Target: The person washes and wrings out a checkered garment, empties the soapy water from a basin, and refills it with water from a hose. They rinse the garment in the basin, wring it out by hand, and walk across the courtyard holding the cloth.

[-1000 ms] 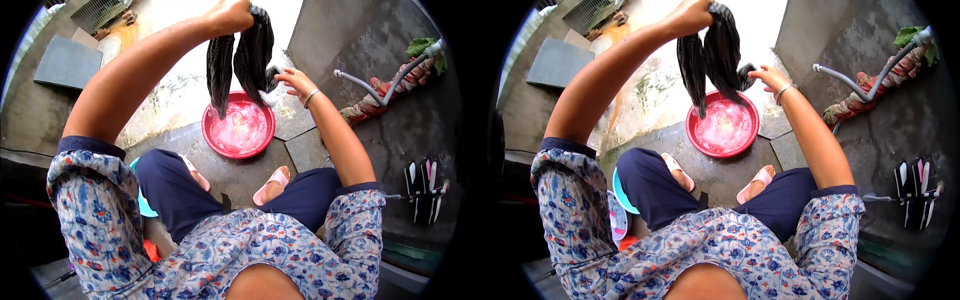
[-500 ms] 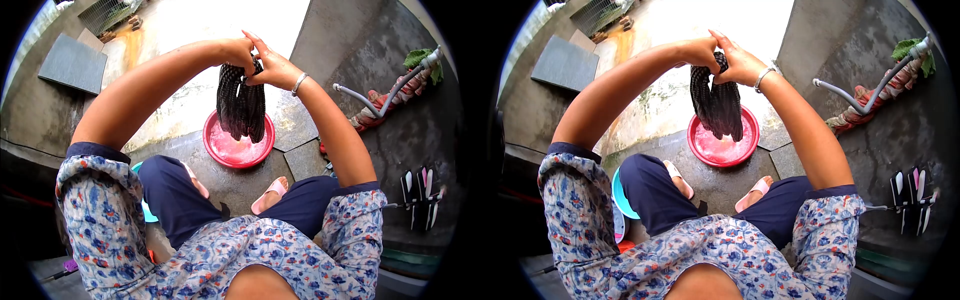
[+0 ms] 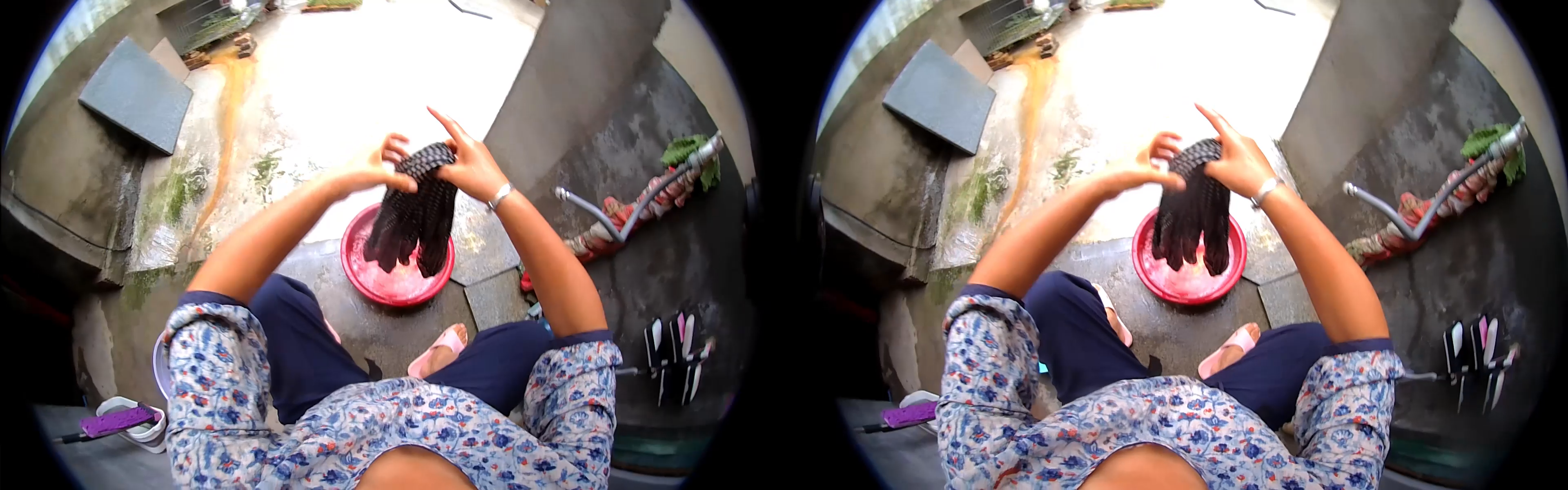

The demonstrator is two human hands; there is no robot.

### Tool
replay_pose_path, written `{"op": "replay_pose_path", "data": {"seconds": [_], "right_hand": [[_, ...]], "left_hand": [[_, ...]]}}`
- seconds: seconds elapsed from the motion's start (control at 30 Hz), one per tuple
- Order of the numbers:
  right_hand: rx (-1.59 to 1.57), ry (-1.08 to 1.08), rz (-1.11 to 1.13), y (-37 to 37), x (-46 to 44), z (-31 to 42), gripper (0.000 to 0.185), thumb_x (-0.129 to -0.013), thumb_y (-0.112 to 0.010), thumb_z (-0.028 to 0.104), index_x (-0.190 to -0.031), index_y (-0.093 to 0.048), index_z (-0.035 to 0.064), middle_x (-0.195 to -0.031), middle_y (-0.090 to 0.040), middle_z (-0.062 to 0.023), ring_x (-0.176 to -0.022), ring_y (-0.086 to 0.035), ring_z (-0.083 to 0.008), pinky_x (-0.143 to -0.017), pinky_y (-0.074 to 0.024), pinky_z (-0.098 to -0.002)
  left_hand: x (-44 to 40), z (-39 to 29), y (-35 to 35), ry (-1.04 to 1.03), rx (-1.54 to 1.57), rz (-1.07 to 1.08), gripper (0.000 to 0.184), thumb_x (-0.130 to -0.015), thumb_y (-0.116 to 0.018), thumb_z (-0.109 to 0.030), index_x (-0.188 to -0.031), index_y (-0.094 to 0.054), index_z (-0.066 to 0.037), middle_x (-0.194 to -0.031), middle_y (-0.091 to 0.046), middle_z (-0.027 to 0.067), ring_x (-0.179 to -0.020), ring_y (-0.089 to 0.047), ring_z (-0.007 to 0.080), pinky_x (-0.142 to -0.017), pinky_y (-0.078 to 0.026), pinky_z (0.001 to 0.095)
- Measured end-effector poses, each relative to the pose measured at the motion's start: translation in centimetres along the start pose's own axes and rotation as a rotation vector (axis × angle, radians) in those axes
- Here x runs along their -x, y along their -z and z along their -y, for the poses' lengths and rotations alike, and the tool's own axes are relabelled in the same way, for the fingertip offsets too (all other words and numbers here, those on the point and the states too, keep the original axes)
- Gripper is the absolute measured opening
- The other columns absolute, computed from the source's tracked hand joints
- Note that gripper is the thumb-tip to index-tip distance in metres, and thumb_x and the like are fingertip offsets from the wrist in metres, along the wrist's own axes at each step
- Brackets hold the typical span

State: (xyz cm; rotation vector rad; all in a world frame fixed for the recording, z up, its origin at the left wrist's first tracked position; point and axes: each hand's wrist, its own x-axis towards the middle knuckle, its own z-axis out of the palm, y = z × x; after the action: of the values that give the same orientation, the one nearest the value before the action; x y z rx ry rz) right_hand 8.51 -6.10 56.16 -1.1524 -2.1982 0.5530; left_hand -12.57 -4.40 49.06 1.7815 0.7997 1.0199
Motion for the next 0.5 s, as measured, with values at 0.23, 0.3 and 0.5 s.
{"op": "replay_pose_path", "data": {"seconds": [0.23,0.3,0.5], "right_hand": [[0.389,0.26,0.128,0.1,0.4,0.8,0.061,-0.064,-0.059,-0.002,-0.122,-0.055,0.0167,-0.096,-0.057,-0.0155,-0.096,-0.055,-0.0336,-0.084,-0.0465,-0.0396],[0.598,0.341,0.152,-0.4,0.5,1.6,0.04,-0.062,-0.062,0.001,-0.101,-0.057,0.0108,-0.09,-0.056,-0.011,-0.092,-0.056,-0.0309,-0.074,-0.0488,-0.0397],[0.876,0.448,0.119,-0.1,-0.4,1.6,0.029,-0.063,-0.063,0.006,-0.09,-0.058,0.0138,-0.089,-0.056,0.0005,-0.08,-0.058,-0.0221,-0.064,-0.0505,-0.0337]], "left_hand": [[2.1,2.9,-4.2,-0.056,0.45,-0.107,0.039,-0.082,-0.066,-0.007,-0.119,-0.055,-0.001,-0.11,-0.061,0.0063,-0.101,-0.057,0.0142,-0.091,-0.045,0.0302],[2.5,3.1,-4.9,-0.051,0.44,-0.129,0.037,-0.082,-0.067,-0.007,-0.117,-0.056,-0.001,-0.107,-0.062,0.0054,-0.098,-0.057,0.0125,-0.09,-0.045,0.0287],[3.2,3.0,-3.6,-0.107,0.474,-0.254,0.04,-0.082,-0.07,-0.017,-0.115,-0.056,0.0,-0.096,-0.063,0.0084,-0.09,-0.061,0.0149,-0.083,-0.048,0.027]]}}
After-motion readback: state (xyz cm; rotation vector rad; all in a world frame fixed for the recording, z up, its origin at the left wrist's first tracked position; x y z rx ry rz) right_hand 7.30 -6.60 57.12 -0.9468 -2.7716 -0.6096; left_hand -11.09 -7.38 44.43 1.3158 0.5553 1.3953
